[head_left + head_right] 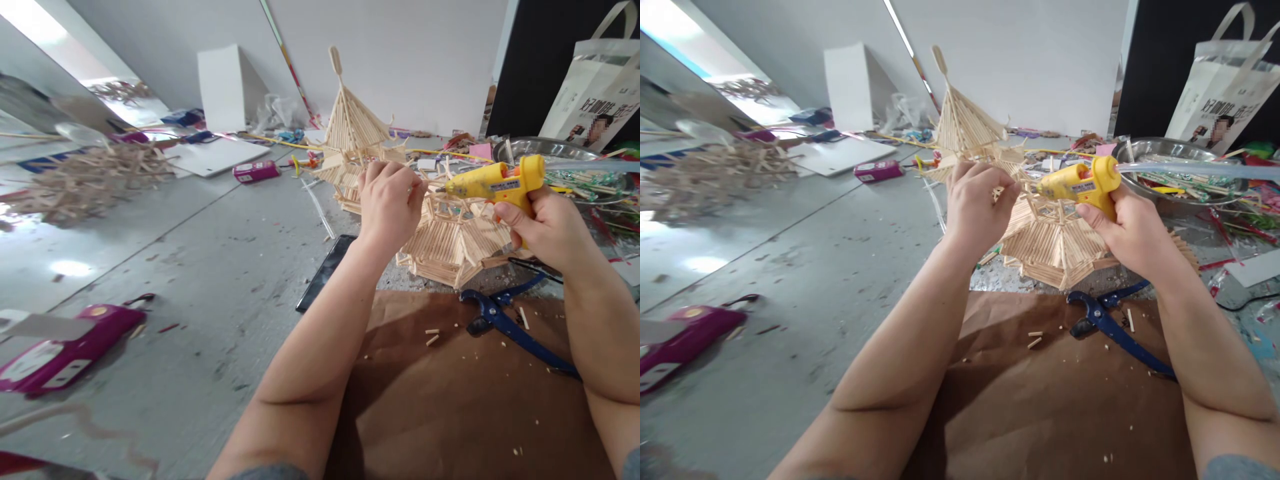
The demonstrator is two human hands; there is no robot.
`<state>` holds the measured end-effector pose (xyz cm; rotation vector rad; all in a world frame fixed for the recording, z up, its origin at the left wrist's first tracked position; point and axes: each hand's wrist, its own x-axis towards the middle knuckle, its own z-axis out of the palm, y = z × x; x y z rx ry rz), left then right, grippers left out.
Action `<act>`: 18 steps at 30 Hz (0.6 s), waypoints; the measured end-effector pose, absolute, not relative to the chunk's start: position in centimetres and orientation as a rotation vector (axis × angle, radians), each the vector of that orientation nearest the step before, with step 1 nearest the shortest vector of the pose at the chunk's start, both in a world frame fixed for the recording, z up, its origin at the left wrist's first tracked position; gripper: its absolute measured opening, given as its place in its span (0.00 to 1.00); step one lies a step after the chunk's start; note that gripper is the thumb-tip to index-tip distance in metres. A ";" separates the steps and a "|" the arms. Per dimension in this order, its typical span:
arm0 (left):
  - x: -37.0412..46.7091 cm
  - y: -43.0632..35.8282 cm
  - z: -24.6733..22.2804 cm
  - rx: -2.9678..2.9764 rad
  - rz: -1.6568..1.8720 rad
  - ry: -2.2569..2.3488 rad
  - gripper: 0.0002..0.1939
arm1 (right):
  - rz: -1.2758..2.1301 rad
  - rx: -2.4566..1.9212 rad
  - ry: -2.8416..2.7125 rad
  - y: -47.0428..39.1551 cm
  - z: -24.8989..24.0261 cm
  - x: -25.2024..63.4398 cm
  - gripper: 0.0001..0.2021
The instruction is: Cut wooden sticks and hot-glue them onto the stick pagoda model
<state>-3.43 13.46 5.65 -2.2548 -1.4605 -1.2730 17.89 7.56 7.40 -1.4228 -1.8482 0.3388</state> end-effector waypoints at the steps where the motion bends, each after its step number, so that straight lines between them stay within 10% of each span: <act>1: -3.4 13.5 5.6 -2.252 -1.274 -1.454 0.07 | 0.344 -1.425 -1.839 7.6 7.4 18.0 0.21; 18: -3.6 13.5 5.6 -2.271 -1.237 -1.405 0.07 | 0.364 -1.451 -1.810 7.5 7.6 18.1 0.21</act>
